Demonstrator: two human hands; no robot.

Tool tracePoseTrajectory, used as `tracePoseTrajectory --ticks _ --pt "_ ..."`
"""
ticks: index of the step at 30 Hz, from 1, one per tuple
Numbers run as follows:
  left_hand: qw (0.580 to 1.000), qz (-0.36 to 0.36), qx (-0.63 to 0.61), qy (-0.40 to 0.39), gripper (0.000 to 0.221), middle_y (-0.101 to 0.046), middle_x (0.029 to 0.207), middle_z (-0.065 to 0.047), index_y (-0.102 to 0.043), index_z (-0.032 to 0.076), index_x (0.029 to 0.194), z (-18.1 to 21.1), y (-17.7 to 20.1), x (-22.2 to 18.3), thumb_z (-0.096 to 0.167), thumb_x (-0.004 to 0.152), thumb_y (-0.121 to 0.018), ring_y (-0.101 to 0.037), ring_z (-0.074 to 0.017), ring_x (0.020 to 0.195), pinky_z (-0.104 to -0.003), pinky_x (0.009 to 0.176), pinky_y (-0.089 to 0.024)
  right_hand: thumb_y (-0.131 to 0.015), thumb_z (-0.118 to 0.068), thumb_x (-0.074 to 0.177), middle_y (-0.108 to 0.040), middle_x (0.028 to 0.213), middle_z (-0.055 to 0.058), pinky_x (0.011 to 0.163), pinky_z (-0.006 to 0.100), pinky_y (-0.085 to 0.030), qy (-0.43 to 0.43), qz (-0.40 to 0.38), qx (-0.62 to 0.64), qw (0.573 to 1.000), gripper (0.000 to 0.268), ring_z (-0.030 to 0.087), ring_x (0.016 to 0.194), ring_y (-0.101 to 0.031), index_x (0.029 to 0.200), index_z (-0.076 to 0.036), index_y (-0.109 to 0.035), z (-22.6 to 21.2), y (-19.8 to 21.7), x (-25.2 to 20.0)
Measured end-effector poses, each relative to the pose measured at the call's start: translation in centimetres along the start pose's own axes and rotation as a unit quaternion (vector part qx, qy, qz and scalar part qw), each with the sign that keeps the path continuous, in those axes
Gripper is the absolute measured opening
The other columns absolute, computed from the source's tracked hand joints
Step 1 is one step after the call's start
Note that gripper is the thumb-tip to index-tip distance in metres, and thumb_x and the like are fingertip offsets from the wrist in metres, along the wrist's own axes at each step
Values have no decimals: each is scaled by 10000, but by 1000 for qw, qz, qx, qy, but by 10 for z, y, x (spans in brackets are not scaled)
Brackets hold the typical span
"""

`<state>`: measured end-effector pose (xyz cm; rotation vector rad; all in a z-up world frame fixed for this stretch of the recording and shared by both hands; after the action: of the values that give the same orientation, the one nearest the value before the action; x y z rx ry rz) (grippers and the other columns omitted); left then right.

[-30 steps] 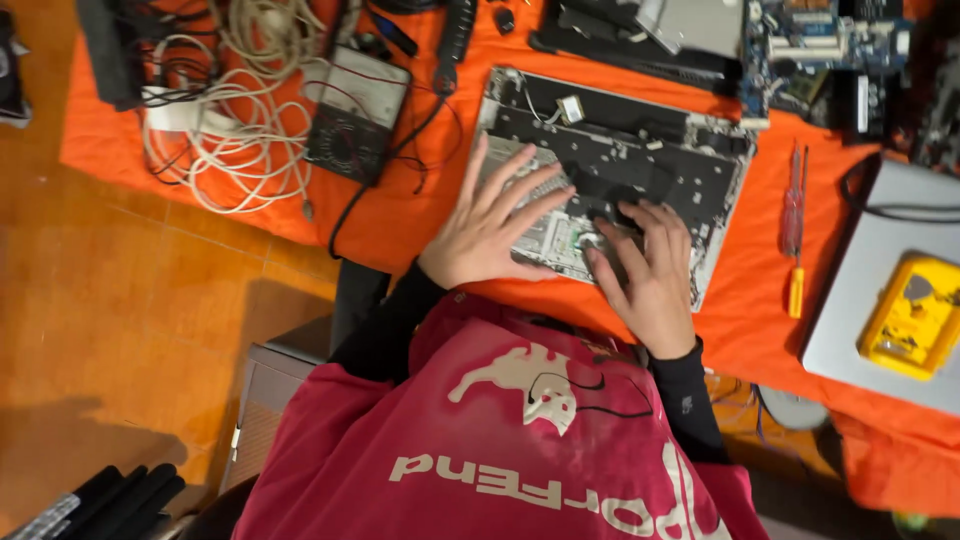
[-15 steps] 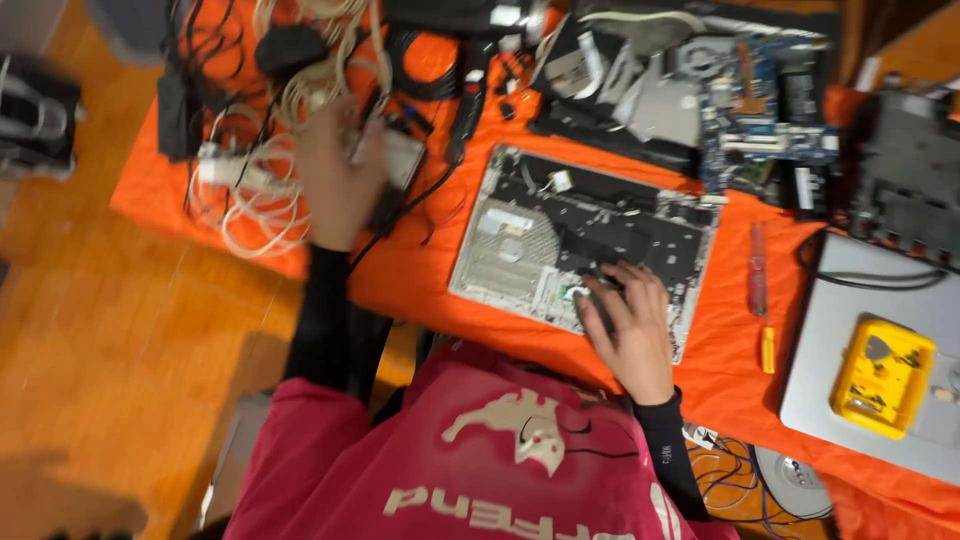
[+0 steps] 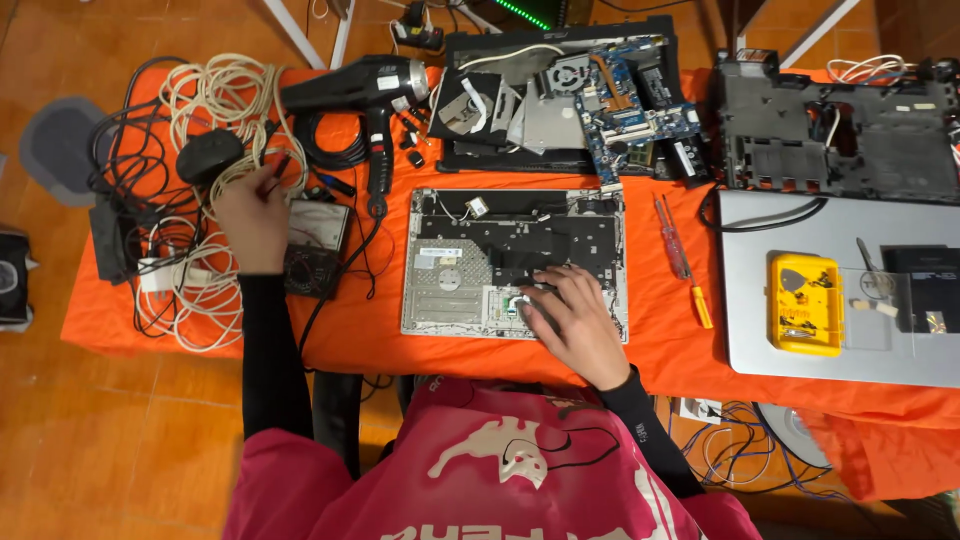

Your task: Using a hair dryer and multimeter to repair a laptop's internal components.

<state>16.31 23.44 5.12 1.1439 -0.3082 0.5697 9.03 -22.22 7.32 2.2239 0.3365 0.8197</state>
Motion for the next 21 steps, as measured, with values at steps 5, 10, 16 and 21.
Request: tracePoseTrajectory --ticks 5,10,16,21 --pt "997 66 1 -40 183 -703 967 -191 -751 -6 1225 113 67 -5 56 1063 -693 -680 -315 826 -402 719 -520 -705 -167 934 -628 1186 111 1103 464 -418 -8 16 21 1000 258 316 1205 -569 1166 -53 -711 5 2 -3" --pt "973 44 -56 -220 234 -700 1126 -102 -691 42 1265 214 80 -36 -12 1038 -681 -651 -277 993 -403 856 -525 -701 -100 930 -657 1233 92 1128 460 -426 -12 53 42 998 267 303 1200 -602 1190 -40 -704 4 14 0" --pt "908 -57 -130 -393 349 -680 1252 -80 -675 24 1310 287 46 -83 23 964 -721 -689 -228 1024 -334 837 -540 -748 -115 949 -610 1375 141 1151 452 -414 13 157 57 986 385 353 1312 -555 1299 -4 -634 -26 54 35" --pt "887 -78 -189 -413 502 -690 1268 -42 -656 55 1345 290 15 -121 -29 853 -702 -681 -216 1063 -341 960 -563 -779 -143 896 -698 1256 48 1165 514 -364 114 58 -59 990 403 240 1215 -611 1280 -62 -691 -46 26 51"
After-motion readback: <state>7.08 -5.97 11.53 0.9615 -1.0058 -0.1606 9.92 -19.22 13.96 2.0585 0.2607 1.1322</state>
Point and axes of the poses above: each hand's wrist, its own x-axis towards the middle knuckle, its own y-axis out of the back of the hand, z = x × y, the point moved 9 cm from there along x, towards the middle knuckle
